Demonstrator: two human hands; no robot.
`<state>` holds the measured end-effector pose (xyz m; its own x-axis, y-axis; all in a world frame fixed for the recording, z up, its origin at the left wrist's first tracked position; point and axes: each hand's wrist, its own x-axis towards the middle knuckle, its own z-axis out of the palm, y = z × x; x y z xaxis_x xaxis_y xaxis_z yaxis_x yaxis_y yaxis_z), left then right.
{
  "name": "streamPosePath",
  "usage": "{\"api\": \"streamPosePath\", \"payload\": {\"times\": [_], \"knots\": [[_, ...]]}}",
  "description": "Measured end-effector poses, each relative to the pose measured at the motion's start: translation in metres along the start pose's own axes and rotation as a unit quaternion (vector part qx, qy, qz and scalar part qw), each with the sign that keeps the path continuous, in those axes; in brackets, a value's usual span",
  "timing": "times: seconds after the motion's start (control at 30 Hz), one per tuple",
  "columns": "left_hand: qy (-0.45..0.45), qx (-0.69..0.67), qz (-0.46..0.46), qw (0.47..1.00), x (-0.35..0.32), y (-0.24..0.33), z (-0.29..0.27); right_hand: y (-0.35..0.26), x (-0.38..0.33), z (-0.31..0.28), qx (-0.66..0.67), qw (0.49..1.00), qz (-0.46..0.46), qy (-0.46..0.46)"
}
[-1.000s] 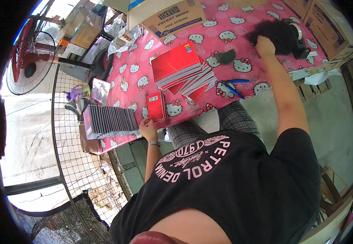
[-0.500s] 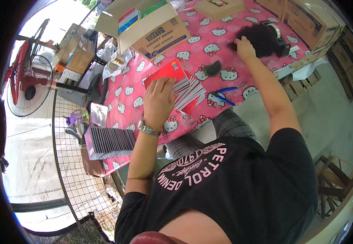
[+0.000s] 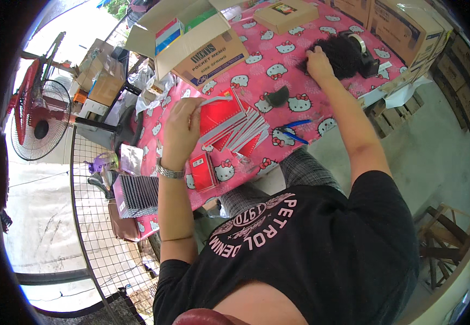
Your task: The person assembles notebooks by threading metal coils through the punched holes of paper stacks and covers, using pliers to crimp the ends of the coils.
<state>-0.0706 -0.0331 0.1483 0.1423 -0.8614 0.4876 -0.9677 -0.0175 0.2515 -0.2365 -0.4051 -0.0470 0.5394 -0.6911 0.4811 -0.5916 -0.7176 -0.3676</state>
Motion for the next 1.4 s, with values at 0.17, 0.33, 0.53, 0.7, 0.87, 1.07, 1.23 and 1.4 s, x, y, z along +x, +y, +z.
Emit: {"api": "streamPosePath", "payload": {"times": [0.17, 0.33, 0.53, 0.7, 0.87, 1.07, 1.23, 1.4], "knots": [[0.064, 0.093, -0.023, 0.993, 0.003, -0.002, 0.017, -0.136, -0.007, -0.071, 0.405, 0.9, -0.161, -0.002], [0.082, 0.08, -0.027, 0.993, 0.02, -0.001, 0.023, -0.196, -0.031, -0.128, 0.326, 0.923, -0.203, -0.028], [0.085, 0.09, -0.017, 0.992, 0.014, 0.004, 0.025, -0.203, -0.038, -0.124, 0.354, 0.902, -0.248, 0.001], [0.124, 0.135, 0.018, 0.983, 0.011, 0.005, 0.029, -0.208, -0.04, -0.132, 0.43, 0.87, -0.228, -0.077], [0.124, 0.147, -0.001, 0.981, 0.013, 0.01, 0.033, -0.207, -0.033, -0.141, 0.442, 0.859, -0.198, -0.165], [0.108, 0.148, -0.019, 0.983, 0.014, 0.013, 0.032, -0.201, -0.026, -0.148, 0.386, 0.857, -0.312, -0.141], [0.088, 0.139, -0.023, 0.986, 0.014, 0.013, 0.03, -0.19, -0.018, -0.131, 0.459, 0.806, -0.336, -0.166], [0.109, 0.121, -0.014, 0.986, 0.009, 0.017, 0.029, -0.208, -0.031, -0.158, 0.457, 0.817, -0.18, -0.301]]}}
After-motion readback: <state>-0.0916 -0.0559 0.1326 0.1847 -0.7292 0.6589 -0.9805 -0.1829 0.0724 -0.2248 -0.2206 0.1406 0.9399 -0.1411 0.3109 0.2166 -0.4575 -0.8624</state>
